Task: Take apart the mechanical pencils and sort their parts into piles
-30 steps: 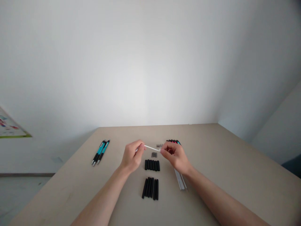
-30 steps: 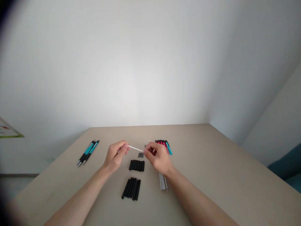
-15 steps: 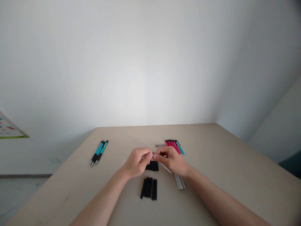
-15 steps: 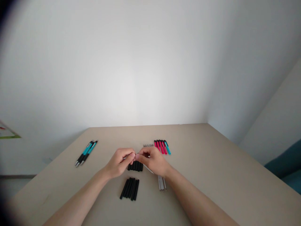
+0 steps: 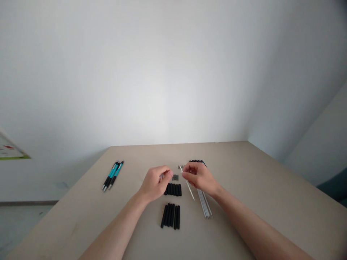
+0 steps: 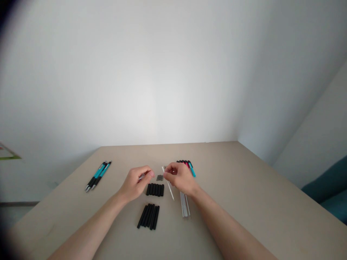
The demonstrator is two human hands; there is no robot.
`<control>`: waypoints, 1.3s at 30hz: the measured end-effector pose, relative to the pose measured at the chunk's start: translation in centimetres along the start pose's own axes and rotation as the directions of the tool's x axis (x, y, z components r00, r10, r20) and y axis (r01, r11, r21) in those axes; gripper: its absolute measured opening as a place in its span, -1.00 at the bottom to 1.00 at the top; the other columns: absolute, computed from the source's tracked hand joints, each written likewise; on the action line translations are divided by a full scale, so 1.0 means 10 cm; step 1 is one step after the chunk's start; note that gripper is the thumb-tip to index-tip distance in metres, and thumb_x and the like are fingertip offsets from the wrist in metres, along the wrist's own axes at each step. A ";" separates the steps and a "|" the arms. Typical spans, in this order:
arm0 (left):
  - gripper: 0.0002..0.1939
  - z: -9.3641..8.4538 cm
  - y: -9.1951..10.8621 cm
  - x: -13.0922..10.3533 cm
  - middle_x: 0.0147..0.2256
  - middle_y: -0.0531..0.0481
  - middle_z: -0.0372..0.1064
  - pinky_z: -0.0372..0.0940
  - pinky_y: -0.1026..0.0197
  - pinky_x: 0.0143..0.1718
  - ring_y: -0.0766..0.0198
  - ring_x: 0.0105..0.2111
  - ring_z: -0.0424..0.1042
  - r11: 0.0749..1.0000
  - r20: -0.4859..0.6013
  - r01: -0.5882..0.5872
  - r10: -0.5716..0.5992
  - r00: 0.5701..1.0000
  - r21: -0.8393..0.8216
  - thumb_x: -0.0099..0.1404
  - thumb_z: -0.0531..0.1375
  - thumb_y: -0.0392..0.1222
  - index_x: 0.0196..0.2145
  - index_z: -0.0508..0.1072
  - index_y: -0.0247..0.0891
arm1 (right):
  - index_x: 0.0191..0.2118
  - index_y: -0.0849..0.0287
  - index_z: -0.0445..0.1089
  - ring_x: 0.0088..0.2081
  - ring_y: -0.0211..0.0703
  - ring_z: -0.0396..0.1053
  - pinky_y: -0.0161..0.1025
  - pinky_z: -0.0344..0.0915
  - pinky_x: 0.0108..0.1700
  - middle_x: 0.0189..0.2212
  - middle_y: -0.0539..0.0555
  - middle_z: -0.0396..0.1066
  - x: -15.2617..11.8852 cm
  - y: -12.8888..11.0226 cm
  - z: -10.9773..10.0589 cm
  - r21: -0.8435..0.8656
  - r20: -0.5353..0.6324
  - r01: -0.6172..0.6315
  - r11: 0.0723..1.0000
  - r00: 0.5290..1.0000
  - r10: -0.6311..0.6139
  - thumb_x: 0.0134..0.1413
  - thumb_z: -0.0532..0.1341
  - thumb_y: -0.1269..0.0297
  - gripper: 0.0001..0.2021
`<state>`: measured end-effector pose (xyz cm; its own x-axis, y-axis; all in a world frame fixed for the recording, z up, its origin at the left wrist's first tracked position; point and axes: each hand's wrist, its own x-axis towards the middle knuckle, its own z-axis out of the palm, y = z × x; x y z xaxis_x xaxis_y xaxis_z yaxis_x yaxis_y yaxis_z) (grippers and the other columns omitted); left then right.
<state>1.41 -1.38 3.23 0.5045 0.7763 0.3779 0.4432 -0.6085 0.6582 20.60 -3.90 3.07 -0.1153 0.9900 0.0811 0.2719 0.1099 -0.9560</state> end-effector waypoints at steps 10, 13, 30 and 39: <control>-0.69 -0.01 0.00 0.00 -0.59 0.11 0.18 0.01 0.34 -0.53 0.41 -0.58 0.13 0.999 -0.012 -0.029 0.029 1.000 0.020 0.30 0.01 -0.14 -0.55 0.30 -0.30 | -0.31 0.22 0.33 -0.57 -0.33 0.23 -0.39 0.09 -0.51 -0.62 -0.09 0.31 0.03 0.14 -0.06 -0.364 0.035 0.125 0.923 0.992 -0.121 -0.24 0.09 0.52 -0.74; -0.70 -0.01 0.00 0.00 -0.59 0.10 0.19 0.01 0.34 -0.53 0.42 -0.58 0.12 0.999 -0.007 -0.031 0.032 0.999 0.027 0.30 0.01 -0.14 -0.55 0.31 -0.30 | -0.35 0.21 0.35 -0.56 -0.33 0.23 -0.39 0.09 -0.50 -0.63 -0.09 0.31 0.00 0.11 -0.07 -0.475 0.091 0.169 0.863 0.986 -0.143 -0.27 0.07 0.54 -0.74; -0.70 -0.01 -0.04 -0.01 -0.60 0.10 0.18 0.02 0.36 -0.54 0.43 -0.58 0.13 0.997 -0.005 -0.055 0.055 0.998 0.059 0.29 0.03 -0.16 -0.56 0.31 -0.31 | -0.38 0.21 0.46 -0.48 -0.26 0.34 -0.39 0.17 -0.41 -0.54 0.01 0.45 -0.04 0.03 -0.13 -0.709 0.226 0.184 0.681 0.974 -0.028 -0.25 0.12 0.50 -0.75; -0.71 -0.01 -0.05 0.00 -0.60 0.11 0.20 0.04 0.36 -0.53 0.43 -0.58 0.15 0.996 -0.006 -0.066 0.066 0.998 0.057 0.30 0.04 -0.17 -0.55 0.32 -0.31 | -0.43 0.19 0.47 -0.46 -0.24 0.35 -0.39 0.15 -0.43 -0.53 0.03 0.45 -0.05 0.01 -0.16 -0.753 0.252 0.198 0.627 0.968 -0.004 -0.25 0.11 0.50 -0.78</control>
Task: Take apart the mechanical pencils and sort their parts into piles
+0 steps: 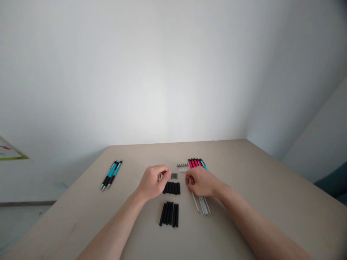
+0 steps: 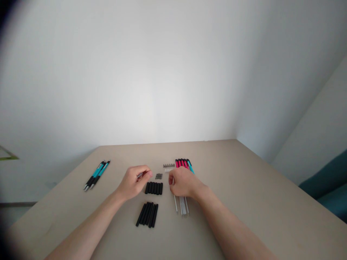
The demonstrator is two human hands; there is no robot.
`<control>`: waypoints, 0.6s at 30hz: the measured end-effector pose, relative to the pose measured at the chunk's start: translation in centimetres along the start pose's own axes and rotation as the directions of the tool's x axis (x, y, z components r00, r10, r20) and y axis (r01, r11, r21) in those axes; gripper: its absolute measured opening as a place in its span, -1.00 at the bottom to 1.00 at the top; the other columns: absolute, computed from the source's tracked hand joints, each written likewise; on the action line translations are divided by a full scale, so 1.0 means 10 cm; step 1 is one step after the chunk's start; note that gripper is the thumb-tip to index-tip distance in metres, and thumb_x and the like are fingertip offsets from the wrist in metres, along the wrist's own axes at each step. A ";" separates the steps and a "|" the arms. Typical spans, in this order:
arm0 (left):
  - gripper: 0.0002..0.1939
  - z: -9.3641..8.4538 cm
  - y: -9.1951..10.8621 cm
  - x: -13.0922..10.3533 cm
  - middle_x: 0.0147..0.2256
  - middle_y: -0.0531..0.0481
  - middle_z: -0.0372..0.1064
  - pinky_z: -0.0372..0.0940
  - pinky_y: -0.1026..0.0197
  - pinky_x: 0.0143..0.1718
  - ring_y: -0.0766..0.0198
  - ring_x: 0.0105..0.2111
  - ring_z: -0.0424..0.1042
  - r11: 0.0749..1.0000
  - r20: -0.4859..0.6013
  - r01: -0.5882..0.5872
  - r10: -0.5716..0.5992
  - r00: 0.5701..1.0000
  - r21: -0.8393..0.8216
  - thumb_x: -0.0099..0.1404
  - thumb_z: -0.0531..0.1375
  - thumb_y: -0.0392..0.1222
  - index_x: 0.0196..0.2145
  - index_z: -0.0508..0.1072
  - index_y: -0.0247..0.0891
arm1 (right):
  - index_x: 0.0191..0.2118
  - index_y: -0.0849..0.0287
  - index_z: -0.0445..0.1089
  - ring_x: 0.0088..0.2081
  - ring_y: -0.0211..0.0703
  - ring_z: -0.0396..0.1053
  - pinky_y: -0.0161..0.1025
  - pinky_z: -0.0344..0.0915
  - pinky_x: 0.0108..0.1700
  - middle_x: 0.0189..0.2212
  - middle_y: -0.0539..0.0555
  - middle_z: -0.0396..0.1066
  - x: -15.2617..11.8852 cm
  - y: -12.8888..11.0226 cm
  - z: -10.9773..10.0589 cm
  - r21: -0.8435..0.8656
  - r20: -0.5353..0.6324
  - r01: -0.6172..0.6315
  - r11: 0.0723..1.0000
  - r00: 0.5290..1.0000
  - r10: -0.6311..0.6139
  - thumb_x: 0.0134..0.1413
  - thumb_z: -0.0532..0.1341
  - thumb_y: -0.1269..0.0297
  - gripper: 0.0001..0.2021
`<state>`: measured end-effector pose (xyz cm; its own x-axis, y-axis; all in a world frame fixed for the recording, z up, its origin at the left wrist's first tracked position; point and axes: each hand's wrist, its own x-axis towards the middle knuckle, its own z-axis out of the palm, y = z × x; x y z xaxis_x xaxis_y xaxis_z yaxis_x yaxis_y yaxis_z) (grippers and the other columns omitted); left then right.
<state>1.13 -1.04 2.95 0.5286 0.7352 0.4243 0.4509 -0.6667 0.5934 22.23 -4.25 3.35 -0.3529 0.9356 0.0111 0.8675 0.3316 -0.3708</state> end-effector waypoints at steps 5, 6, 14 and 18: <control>-0.71 0.00 0.00 0.00 -0.60 0.10 0.20 0.04 0.36 -0.54 0.42 -0.58 0.15 1.000 -0.003 -0.006 0.006 1.000 0.012 0.30 0.03 -0.16 -0.55 0.32 -0.31 | -0.33 0.18 0.48 -0.41 -0.19 0.36 -0.36 0.14 -0.39 -0.47 0.06 0.46 -0.01 0.01 -0.01 -0.023 -0.018 -0.050 0.998 0.999 0.049 -0.19 0.13 0.45 -0.75; -0.71 -0.01 0.00 0.00 -0.60 0.10 0.21 0.04 0.36 -0.54 0.42 -0.59 0.15 1.000 -0.005 -0.008 0.008 1.000 0.012 0.30 0.03 -0.17 -0.55 0.32 -0.31 | -0.30 0.18 0.48 -0.39 -0.18 0.36 -0.36 0.14 -0.39 -0.46 0.07 0.46 -0.01 0.02 0.00 -0.025 -0.026 -0.066 0.997 0.998 0.065 -0.18 0.13 0.43 -0.74; -0.71 0.00 0.00 0.00 -0.61 0.11 0.19 0.02 0.36 -0.54 0.43 -0.59 0.14 1.000 -0.004 -0.009 0.009 1.000 0.006 0.29 0.04 -0.18 -0.56 0.30 -0.31 | -0.27 0.16 0.46 -0.34 -0.14 0.36 -0.33 0.14 -0.36 -0.38 0.09 0.46 -0.01 0.04 0.01 -0.041 -0.030 -0.120 0.992 0.992 0.119 -0.17 0.16 0.36 -0.74; -0.71 0.01 -0.01 0.00 -0.61 0.11 0.19 0.02 0.35 -0.53 0.43 -0.59 0.14 1.000 -0.003 -0.010 0.010 1.000 0.009 0.29 0.04 -0.18 -0.56 0.31 -0.31 | -0.25 0.14 0.44 -0.34 -0.14 0.37 -0.33 0.14 -0.37 -0.38 0.08 0.45 -0.02 0.03 -0.01 -0.064 -0.011 -0.131 0.989 0.991 0.130 -0.17 0.18 0.36 -0.74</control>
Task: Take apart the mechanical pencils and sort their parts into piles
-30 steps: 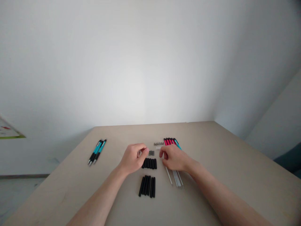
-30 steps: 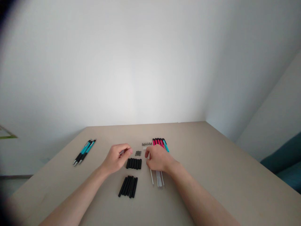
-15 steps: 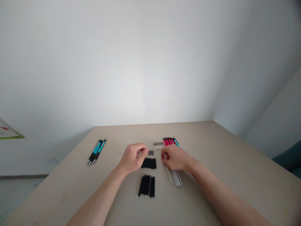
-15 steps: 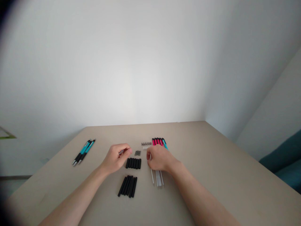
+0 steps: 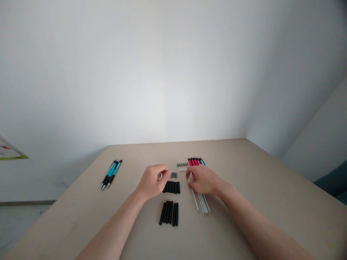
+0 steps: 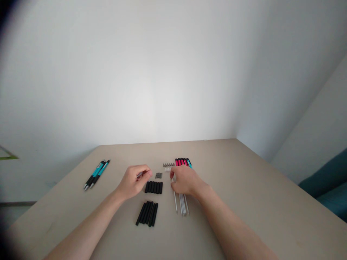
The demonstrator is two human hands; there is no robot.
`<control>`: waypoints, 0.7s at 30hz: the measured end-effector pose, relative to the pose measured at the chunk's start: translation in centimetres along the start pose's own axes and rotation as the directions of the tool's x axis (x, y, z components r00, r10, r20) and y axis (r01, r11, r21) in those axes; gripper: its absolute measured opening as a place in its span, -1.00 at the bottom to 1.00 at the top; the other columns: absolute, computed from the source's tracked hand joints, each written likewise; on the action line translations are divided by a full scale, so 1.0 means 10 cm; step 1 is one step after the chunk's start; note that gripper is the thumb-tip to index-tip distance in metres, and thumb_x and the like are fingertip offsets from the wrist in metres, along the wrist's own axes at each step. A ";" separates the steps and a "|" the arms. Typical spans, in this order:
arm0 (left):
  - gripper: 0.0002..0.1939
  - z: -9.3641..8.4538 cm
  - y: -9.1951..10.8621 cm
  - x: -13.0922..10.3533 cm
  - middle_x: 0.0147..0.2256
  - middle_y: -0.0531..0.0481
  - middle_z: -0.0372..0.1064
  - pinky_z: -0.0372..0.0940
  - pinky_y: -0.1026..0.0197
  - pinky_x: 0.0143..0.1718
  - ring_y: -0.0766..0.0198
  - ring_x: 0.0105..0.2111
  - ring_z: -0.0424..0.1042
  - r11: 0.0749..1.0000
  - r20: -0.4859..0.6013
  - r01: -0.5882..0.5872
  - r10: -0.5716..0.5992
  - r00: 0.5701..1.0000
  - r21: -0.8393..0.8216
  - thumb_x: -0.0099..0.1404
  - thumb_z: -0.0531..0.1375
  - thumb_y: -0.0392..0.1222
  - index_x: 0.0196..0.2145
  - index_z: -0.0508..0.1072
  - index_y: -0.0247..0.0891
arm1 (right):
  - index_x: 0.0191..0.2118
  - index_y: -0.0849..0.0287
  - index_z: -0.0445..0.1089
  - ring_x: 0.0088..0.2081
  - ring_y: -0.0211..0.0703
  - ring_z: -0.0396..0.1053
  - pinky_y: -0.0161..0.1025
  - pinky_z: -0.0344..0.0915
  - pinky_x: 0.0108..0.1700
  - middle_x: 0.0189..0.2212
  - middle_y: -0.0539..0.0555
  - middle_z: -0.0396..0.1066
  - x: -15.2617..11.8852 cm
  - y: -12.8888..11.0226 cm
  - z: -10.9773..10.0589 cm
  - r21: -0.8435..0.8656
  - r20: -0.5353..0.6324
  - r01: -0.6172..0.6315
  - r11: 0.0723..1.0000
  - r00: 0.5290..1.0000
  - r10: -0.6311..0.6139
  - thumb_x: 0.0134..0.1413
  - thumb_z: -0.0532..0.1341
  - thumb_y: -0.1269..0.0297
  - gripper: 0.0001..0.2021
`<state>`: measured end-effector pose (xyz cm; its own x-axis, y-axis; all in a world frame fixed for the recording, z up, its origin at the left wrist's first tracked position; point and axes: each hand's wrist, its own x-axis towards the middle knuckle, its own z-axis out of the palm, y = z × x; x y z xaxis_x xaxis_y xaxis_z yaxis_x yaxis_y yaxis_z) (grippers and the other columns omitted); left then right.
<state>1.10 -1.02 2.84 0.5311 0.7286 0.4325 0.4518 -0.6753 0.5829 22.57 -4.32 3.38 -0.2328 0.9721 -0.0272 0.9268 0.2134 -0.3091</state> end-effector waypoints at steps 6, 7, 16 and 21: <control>-0.71 -0.01 0.00 0.00 -0.62 0.11 0.18 0.02 0.35 -0.54 0.42 -0.59 0.13 1.000 0.000 -0.001 0.001 1.000 0.006 0.29 0.04 -0.18 -0.57 0.31 -0.30 | -0.23 0.14 0.43 -0.30 -0.12 0.37 -0.32 0.15 -0.34 -0.36 0.08 0.45 -0.01 0.00 -0.03 -0.015 0.027 -0.008 1.000 1.000 0.009 -0.17 0.21 0.35 -0.73; -0.71 -0.01 0.01 0.00 -0.62 0.11 0.18 0.02 0.35 -0.53 0.43 -0.59 0.13 1.000 0.000 -0.001 0.001 1.000 0.005 0.29 0.04 -0.18 -0.56 0.31 -0.30 | -0.22 0.14 0.43 -0.30 -0.12 0.37 -0.31 0.15 -0.34 -0.36 0.08 0.45 -0.02 0.00 -0.03 -0.017 0.031 -0.009 1.000 0.999 0.009 -0.17 0.21 0.34 -0.72; -0.70 0.00 0.01 -0.01 -0.61 0.10 0.20 0.03 0.34 -0.54 0.42 -0.60 0.14 1.000 0.003 -0.001 0.001 1.000 -0.007 0.28 0.03 -0.17 -0.57 0.31 -0.30 | -0.22 0.14 0.42 -0.30 -0.07 0.36 -0.27 0.16 -0.32 -0.37 0.11 0.45 -0.01 0.04 -0.05 -0.023 0.017 -0.017 1.000 1.000 0.017 -0.20 0.21 0.30 -0.70; -0.72 -0.01 0.01 0.00 -0.61 0.10 0.20 0.03 0.35 -0.53 0.42 -0.59 0.14 1.000 0.002 0.000 0.000 1.000 -0.012 0.28 0.04 -0.18 -0.57 0.31 -0.30 | -0.23 0.15 0.42 -0.29 -0.07 0.37 -0.26 0.16 -0.32 -0.37 0.12 0.45 -0.02 0.04 -0.06 -0.037 0.028 -0.004 0.999 1.000 0.005 -0.19 0.21 0.31 -0.72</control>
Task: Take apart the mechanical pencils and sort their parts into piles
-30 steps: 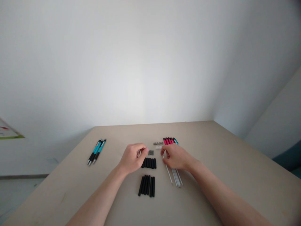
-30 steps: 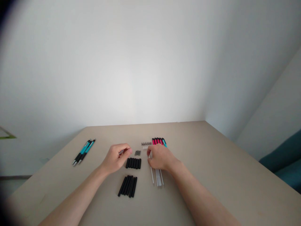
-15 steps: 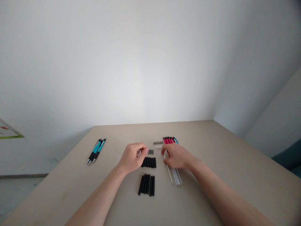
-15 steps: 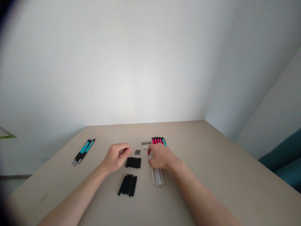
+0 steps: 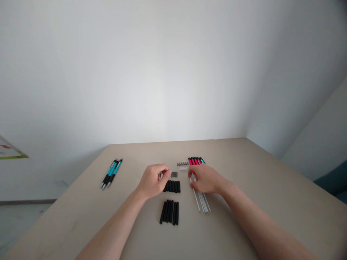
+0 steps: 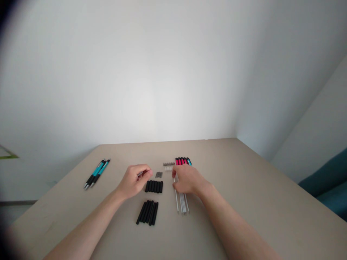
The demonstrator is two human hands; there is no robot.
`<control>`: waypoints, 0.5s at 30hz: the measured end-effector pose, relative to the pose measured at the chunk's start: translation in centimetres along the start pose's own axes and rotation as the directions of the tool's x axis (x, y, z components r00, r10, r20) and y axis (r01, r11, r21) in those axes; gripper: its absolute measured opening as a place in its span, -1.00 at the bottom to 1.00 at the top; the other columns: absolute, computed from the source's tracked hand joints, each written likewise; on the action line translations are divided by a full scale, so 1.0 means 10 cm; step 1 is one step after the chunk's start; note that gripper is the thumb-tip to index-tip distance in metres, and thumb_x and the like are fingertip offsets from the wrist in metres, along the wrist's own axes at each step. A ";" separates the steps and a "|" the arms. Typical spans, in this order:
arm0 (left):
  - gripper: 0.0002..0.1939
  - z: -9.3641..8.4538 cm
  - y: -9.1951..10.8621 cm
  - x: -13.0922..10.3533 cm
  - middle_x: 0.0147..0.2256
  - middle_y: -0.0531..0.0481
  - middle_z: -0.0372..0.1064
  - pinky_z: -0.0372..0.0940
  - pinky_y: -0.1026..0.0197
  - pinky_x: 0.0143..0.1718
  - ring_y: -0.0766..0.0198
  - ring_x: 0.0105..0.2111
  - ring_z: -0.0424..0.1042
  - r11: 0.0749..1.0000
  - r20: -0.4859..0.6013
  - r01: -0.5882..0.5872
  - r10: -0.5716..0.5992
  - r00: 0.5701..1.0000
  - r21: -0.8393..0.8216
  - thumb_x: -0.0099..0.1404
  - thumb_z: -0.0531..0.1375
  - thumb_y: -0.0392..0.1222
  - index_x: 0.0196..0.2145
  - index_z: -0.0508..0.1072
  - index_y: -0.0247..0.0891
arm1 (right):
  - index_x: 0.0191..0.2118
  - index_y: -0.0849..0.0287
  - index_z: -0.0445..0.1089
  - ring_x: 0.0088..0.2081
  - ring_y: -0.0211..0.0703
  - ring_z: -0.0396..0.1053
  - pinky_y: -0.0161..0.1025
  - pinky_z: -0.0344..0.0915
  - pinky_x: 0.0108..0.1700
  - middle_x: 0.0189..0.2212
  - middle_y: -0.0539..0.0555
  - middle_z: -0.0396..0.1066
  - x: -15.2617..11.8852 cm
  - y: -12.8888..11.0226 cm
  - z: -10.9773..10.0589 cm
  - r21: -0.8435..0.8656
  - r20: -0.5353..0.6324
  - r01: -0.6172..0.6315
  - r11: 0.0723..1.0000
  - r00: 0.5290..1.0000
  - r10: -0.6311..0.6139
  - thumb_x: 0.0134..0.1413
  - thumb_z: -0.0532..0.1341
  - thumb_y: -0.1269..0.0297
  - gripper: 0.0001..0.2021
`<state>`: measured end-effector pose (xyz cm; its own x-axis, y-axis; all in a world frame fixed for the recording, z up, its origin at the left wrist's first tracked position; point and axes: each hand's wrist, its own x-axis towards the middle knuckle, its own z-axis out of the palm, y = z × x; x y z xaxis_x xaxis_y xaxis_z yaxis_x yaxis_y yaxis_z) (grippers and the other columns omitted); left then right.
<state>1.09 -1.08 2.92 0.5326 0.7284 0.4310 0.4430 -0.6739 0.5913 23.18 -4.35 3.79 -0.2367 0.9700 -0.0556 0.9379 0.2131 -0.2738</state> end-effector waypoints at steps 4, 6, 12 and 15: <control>-0.71 -0.01 0.01 0.00 -0.61 0.11 0.18 0.03 0.35 -0.53 0.42 -0.59 0.14 1.000 -0.002 -0.002 0.002 1.000 0.002 0.28 0.04 -0.19 -0.57 0.30 -0.30 | -0.24 0.16 0.42 -0.29 -0.07 0.37 -0.27 0.16 -0.32 -0.36 0.11 0.45 -0.01 -0.01 0.00 0.006 0.009 0.001 1.000 1.000 -0.001 -0.19 0.22 0.29 -0.72; -0.71 -0.01 0.01 0.00 -0.61 0.11 0.18 0.02 0.35 -0.53 0.43 -0.59 0.13 1.000 0.001 0.000 0.000 1.000 0.005 0.28 0.04 -0.19 -0.57 0.30 -0.30 | -0.25 0.15 0.42 -0.30 -0.08 0.37 -0.27 0.15 -0.33 -0.36 0.11 0.45 -0.01 -0.01 0.00 0.012 0.008 0.005 1.000 1.000 -0.005 -0.19 0.22 0.29 -0.73; -0.71 0.00 -0.01 -0.01 -0.61 0.12 0.18 0.02 0.35 -0.54 0.43 -0.60 0.13 1.000 0.000 0.000 0.000 1.000 0.009 0.28 0.04 -0.17 -0.57 0.31 -0.30 | -0.25 0.14 0.42 -0.30 -0.08 0.36 -0.28 0.14 -0.34 -0.36 0.10 0.45 -0.01 0.00 0.01 0.009 0.014 0.006 1.000 1.000 -0.006 -0.20 0.23 0.28 -0.72; -0.70 0.00 -0.01 -0.01 -0.62 0.11 0.17 0.02 0.35 -0.54 0.42 -0.60 0.12 1.000 -0.001 0.001 -0.001 1.000 0.005 0.29 0.03 -0.17 -0.57 0.30 -0.30 | -0.24 0.14 0.42 -0.29 -0.08 0.37 -0.28 0.14 -0.34 -0.35 0.10 0.45 -0.01 0.01 0.01 0.004 0.018 0.005 1.000 1.000 -0.005 -0.19 0.24 0.27 -0.72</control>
<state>1.02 -1.05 2.81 0.5316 0.7290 0.4312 0.4468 -0.6738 0.5885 23.29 -4.45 3.72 -0.2458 0.9667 -0.0715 0.9357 0.2174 -0.2780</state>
